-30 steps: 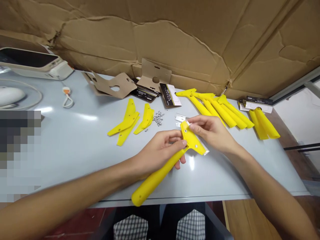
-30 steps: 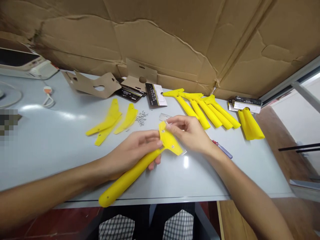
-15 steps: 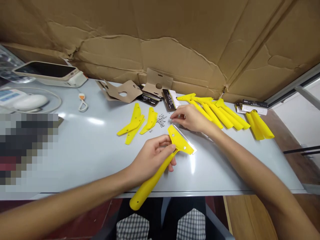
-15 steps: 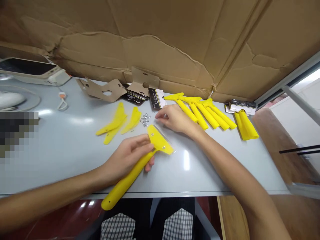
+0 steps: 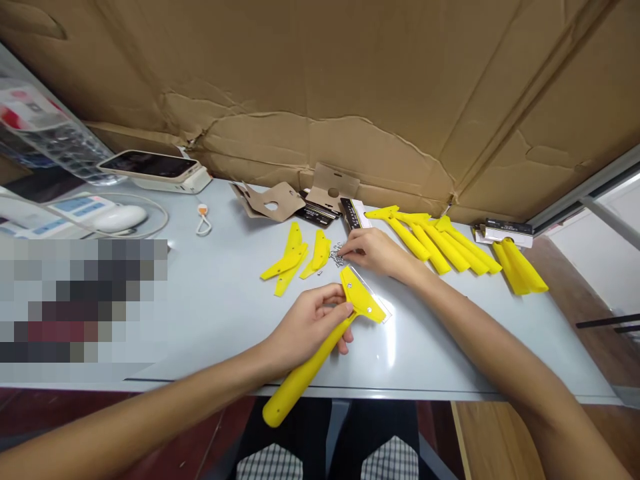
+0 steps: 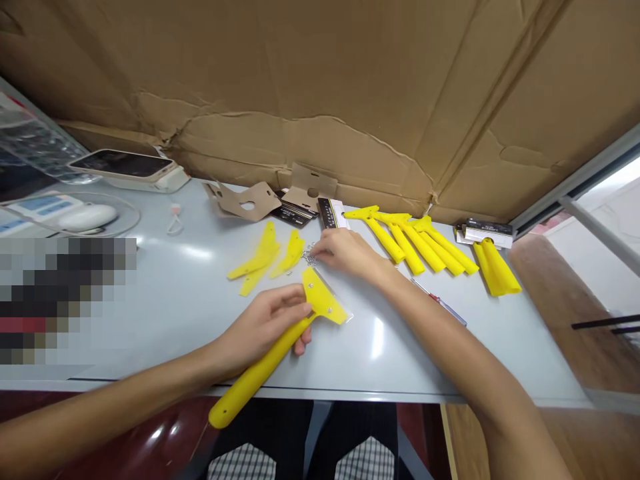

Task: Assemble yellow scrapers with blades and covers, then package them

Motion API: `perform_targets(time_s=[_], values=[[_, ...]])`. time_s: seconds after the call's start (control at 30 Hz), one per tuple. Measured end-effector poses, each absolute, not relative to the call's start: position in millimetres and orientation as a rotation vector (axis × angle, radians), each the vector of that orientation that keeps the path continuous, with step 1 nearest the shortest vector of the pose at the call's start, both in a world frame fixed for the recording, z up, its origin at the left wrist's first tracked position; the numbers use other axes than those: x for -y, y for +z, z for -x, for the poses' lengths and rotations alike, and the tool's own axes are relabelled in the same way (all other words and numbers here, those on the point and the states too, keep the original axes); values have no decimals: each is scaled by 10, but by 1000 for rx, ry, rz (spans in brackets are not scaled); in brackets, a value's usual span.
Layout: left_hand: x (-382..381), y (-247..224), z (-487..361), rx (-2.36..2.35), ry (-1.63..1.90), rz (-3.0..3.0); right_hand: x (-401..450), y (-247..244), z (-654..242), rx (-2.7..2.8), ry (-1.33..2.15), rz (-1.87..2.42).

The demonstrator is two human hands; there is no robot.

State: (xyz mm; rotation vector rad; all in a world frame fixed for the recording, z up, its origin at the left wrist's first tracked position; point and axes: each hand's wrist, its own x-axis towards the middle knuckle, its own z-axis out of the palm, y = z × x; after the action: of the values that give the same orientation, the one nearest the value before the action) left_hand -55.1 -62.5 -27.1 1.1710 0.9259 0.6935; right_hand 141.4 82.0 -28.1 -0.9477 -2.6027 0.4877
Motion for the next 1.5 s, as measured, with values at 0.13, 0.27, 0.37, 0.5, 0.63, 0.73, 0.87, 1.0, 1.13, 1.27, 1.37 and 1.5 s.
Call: perform_targets(time_s=[0.13, 0.27, 0.37, 0.5, 0.63, 0.73, 0.87, 1.0, 1.13, 1.27, 1.37, 1.5], values=[[621, -275, 551, -910, 698, -1159, -797, -265, -1385, 2605, 443, 941], [572, -259, 509, -902, 719, -1136, -758, -194, -1476, 2524, 438, 943], [508, -245, 450, -910, 743, -1085, -684, -101, -1688, 2330, 523, 1004], [399, -248, 340, -897, 783, -1042, -496, -2, -2012, 2075, 726, 1088], [299, -239, 211, -908, 800, -1003, -289, 3, -2157, 1931, 882, 1127], [246, -204, 143, -977, 816, -1018, -200, -51, -2157, 1744, 1103, 1149], [181, -153, 128, -1031, 754, -1146, -145, -140, -2135, 1435, 1448, 1190], [149, -122, 162, -1120, 665, -1343, -109, -187, -2118, 1346, 1509, 1260], [204, -103, 202, -1242, 732, -1754, -77, -187, -2086, 1323, 1504, 1275], [283, -153, 243, -1155, 758, -2114, -57, -189, -2061, 1312, 1516, 1288], [301, -220, 268, -1143, 806, -2234, -64, -210, -2059, 1306, 1523, 1285], [283, -242, 281, -1192, 854, -2311, -83, -239, -2076, 1285, 1520, 1260]])
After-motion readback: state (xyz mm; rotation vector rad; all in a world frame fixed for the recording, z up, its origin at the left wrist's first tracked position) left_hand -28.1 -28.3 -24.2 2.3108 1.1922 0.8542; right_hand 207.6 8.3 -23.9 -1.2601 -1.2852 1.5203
